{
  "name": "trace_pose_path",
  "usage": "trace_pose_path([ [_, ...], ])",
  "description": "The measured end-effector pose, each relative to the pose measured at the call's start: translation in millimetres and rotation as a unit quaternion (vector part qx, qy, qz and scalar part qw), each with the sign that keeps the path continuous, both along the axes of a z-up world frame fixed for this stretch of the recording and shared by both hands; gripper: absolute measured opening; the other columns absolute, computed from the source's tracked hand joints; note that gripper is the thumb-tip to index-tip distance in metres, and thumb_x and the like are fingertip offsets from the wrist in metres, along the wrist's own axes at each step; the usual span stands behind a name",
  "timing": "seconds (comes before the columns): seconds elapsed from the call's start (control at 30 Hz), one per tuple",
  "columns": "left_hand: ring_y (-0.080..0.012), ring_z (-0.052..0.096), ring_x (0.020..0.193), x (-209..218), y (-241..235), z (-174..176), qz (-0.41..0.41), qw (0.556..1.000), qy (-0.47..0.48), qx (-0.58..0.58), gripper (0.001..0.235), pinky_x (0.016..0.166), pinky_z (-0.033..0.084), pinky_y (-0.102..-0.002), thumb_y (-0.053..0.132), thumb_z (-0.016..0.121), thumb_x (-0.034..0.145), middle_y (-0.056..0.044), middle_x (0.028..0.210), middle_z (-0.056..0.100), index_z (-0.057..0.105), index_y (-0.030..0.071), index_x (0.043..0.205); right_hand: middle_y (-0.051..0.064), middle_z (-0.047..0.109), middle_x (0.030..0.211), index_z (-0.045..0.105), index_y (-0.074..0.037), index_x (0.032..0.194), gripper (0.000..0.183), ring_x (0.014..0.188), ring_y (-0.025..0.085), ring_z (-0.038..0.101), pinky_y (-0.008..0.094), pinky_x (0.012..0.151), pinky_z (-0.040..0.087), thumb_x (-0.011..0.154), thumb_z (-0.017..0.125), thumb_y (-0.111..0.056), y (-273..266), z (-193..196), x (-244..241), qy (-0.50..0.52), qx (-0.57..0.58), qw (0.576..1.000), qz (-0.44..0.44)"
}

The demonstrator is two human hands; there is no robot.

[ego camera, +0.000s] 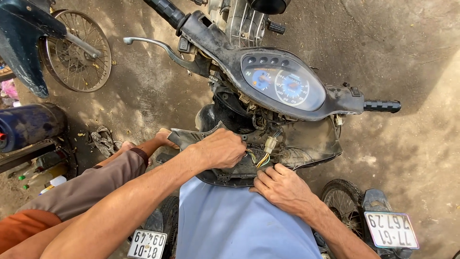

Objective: The person works on the exposed wiring harness beneath the motorcycle's dashboard, separating and reconnecting wire connectors by hand. The hands manipulate the wires and plastic connectors to join them together.

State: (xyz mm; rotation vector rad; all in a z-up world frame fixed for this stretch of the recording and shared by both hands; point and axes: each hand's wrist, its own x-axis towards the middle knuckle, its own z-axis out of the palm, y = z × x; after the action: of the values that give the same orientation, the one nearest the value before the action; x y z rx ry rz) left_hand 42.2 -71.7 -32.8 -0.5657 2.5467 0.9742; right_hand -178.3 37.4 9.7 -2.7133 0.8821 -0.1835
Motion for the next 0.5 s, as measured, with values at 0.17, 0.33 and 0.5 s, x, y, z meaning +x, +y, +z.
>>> trace_pose_path([
  [0.17, -0.0418, 0.068, 0.065, 3.1, -3.5, 0.0, 0.021, 0.999, -0.033, 0.033, 0.039, 0.054, 0.049, -0.053, 0.030, 0.053, 0.101, -0.013, 0.069, 0.070, 0.063, 0.004, 0.074, 0.000, 0.062, 0.080, 0.062, -0.016, 0.082, 0.040, 0.071, 0.019, 0.054, 0.033, 0.066, 0.043, 0.111, 0.054, -0.042, 0.7, 1.6, 2.9, 0.000, -0.014, 1.000, 0.007],
  [0.33, -0.0411, 0.069, 0.066, 1.3, 10.0, -2.0, 0.047, 0.999, -0.017, -0.018, 0.039, 0.052, 0.051, -0.053, 0.035, 0.058, 0.098, -0.014, 0.070, 0.071, 0.066, 0.005, 0.074, 0.000, 0.063, 0.083, 0.063, -0.015, 0.085, 0.037, 0.072, 0.019, 0.054, 0.034, 0.065, 0.042, 0.110, 0.055, -0.041, 3.4, -1.5, -1.7, -0.007, 0.019, 1.000, 0.010],
  [0.5, -0.0394, 0.068, 0.062, -3.9, 12.0, 2.7, 0.080, 0.995, -0.050, -0.016, 0.044, 0.050, 0.052, -0.052, 0.035, 0.052, 0.099, -0.011, 0.066, 0.069, 0.065, 0.006, 0.069, 0.002, 0.069, 0.091, 0.063, -0.015, 0.086, 0.037, 0.077, 0.019, 0.059, 0.032, 0.067, 0.043, 0.110, 0.055, -0.041, 3.4, -7.8, -5.3, -0.005, 0.000, 0.999, 0.033],
])
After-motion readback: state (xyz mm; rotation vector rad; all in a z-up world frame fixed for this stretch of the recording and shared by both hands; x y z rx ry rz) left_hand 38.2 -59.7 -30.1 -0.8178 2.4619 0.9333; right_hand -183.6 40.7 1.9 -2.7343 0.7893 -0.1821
